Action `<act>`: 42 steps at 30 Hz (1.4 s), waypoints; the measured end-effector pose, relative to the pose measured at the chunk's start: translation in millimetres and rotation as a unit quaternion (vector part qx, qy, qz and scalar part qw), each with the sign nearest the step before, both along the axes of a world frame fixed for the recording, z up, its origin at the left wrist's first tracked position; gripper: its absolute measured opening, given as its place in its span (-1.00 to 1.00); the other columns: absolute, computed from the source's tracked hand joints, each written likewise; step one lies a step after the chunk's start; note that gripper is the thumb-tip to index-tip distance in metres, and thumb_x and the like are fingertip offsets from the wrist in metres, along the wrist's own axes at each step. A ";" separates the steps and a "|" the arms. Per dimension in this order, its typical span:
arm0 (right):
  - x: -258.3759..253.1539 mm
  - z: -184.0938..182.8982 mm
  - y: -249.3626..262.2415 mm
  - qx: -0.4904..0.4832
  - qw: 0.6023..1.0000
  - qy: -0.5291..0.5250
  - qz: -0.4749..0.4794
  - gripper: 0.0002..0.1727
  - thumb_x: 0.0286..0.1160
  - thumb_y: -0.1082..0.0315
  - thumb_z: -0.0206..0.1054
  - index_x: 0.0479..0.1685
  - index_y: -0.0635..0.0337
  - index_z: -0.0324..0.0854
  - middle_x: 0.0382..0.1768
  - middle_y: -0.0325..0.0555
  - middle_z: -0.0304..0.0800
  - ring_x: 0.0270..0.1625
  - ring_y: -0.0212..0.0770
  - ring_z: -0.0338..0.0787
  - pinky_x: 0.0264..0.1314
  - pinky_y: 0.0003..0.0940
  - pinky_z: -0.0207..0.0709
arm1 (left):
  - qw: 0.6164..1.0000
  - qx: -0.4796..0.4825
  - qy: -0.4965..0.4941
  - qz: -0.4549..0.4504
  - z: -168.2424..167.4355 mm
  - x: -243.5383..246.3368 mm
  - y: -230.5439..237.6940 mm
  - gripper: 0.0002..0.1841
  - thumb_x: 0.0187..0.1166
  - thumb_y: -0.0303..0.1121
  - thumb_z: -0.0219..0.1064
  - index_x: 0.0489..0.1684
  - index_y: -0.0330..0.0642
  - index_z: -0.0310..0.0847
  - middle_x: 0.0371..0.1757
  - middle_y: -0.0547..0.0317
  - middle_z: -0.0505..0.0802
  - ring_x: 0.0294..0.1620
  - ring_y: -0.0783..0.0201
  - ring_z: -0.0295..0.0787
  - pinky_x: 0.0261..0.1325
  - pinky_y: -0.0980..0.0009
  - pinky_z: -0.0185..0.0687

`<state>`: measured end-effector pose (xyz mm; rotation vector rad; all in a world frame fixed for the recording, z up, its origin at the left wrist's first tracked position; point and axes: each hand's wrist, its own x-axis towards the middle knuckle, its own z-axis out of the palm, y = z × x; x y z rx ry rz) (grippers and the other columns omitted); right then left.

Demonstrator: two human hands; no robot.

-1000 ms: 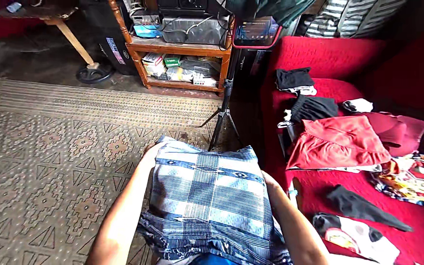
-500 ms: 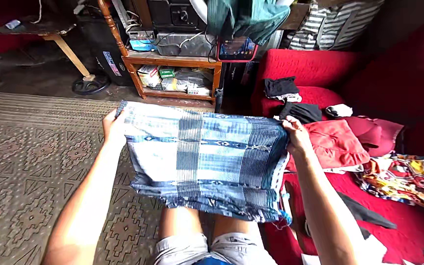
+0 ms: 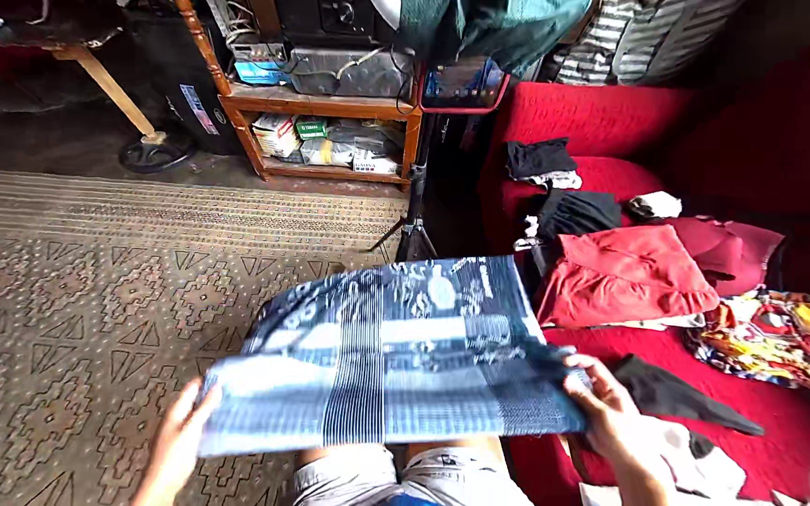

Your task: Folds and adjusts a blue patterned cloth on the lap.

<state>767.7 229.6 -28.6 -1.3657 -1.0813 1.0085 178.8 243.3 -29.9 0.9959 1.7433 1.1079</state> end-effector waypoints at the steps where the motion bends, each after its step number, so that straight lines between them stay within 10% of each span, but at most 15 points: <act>1: -6.9 -22.2 -24.3 -0.057 0.998 -0.020 -0.004 -0.67 0.37 0.44 0.33 0.14 0.17 0.64 0.05 -0.26 0.82 0.01 -0.37 0.81 0.07 -0.36 0.77 | 0.998 -0.053 -0.015 0.000 -22.7 -2.1 -25.9 -0.54 0.72 -0.35 0.15 0.52 -0.43 0.37 0.28 -0.12 0.71 0.15 0.32 0.73 0.26 0.25 0.70; 6: -29.2 -59.9 -74.5 -0.167 0.979 0.090 -0.073 -0.73 0.47 0.61 0.19 0.09 0.27 0.63 -0.10 -0.17 0.86 -0.19 -0.35 0.87 -0.12 -0.39 0.81 | 0.983 -0.109 -0.131 0.073 -81.0 -1.9 -78.7 -0.54 0.82 -0.36 -0.01 0.65 -0.33 0.20 0.26 0.07 0.70 0.11 0.48 0.73 0.21 0.37 0.72; 16: 19.0 3.2 -81.2 -0.104 0.985 -0.072 0.116 -0.63 0.38 0.50 0.30 0.20 0.11 0.69 0.08 -0.34 0.88 -0.08 -0.46 0.87 0.00 -0.48 0.79 | 0.987 -0.117 -0.057 -0.093 -2.7 -23.2 -83.7 -0.52 0.76 -0.43 0.02 0.62 -0.43 0.16 0.22 0.15 0.70 0.10 0.60 0.71 0.28 0.46 0.68; 21: 2.7 -37.2 -92.4 -0.204 0.973 -0.062 0.087 -0.73 0.52 0.44 0.24 0.05 0.27 0.79 0.01 -0.20 0.93 0.03 -0.42 0.87 0.22 -0.41 0.73 | 0.952 -0.267 -0.123 -0.089 -54.3 -10.0 -104.5 -0.46 0.87 0.05 -0.35 0.49 -0.11 0.30 0.10 0.31 0.76 0.08 0.53 0.73 0.21 0.32 0.71; 26: -7.0 -36.3 -86.1 -0.130 0.974 -0.181 0.033 -0.80 0.37 0.50 0.39 -0.10 0.32 0.86 -0.09 -0.15 0.98 0.01 -0.46 0.90 0.26 -0.42 0.71 | 0.987 -0.101 -0.117 0.044 -61.6 -0.6 -90.8 -0.65 0.80 -0.41 0.04 0.41 -0.46 0.30 -0.06 0.25 0.76 -0.11 0.62 0.74 0.12 0.48 0.72; 31: 2.9 -1.1 -57.8 0.074 0.996 -0.048 0.027 -0.73 0.48 0.46 0.38 -0.07 -0.10 0.94 -0.02 -0.45 0.98 0.05 -0.54 0.90 0.21 -0.55 0.74 | 0.993 0.029 -0.111 0.039 3.6 -6.8 -61.8 -0.80 0.71 -0.52 0.04 0.20 -0.23 0.36 -0.24 0.66 0.80 -0.19 0.76 0.77 0.06 0.62 0.75; 33: 1.3 -3.6 -32.4 0.121 0.993 -0.010 -0.002 -0.76 0.48 0.38 0.42 -0.08 -0.19 0.95 -0.03 -0.48 0.97 0.03 -0.53 0.89 0.16 -0.54 0.75 | 0.991 0.060 -0.104 0.059 16.9 -4.4 -41.9 -0.75 0.72 -0.50 0.06 0.29 -0.30 0.33 -0.20 0.58 0.77 -0.18 0.75 0.75 0.04 0.61 0.75; 37: -9.9 -35.0 29.9 0.059 0.992 -0.069 -0.088 -0.76 0.51 0.53 0.28 -0.01 0.31 0.83 0.03 -0.14 0.94 0.11 -0.39 0.87 0.29 -0.39 0.72 | 0.995 0.102 0.000 0.016 -5.3 -6.7 18.7 -0.64 0.72 -0.36 0.07 0.30 -0.48 0.41 -0.05 0.27 0.78 -0.05 0.65 0.76 0.14 0.57 0.72; 40: -26.9 -48.3 55.9 -0.148 0.928 -0.339 -0.039 -0.62 0.64 0.32 0.33 0.37 0.20 0.72 0.18 0.19 0.85 0.25 0.14 0.82 0.41 0.21 0.54 | 0.966 -0.039 0.235 -0.099 -35.9 -9.0 45.1 -0.58 0.79 -0.36 0.16 0.42 -0.57 0.48 0.26 -0.46 0.73 0.33 -0.16 0.70 0.49 -0.08 0.48; 42: -47.1 -38.1 62.7 -0.219 0.878 -0.426 0.017 -0.43 0.59 0.20 0.39 0.61 0.08 0.54 0.46 0.21 0.67 0.52 0.29 0.62 0.56 0.39 0.34 | 0.932 -0.133 0.288 -0.178 -36.1 3.6 46.7 -0.23 0.68 -0.28 0.34 0.83 -0.38 0.02 0.69 -0.54 0.34 0.69 -0.41 0.30 0.69 -0.27 0.19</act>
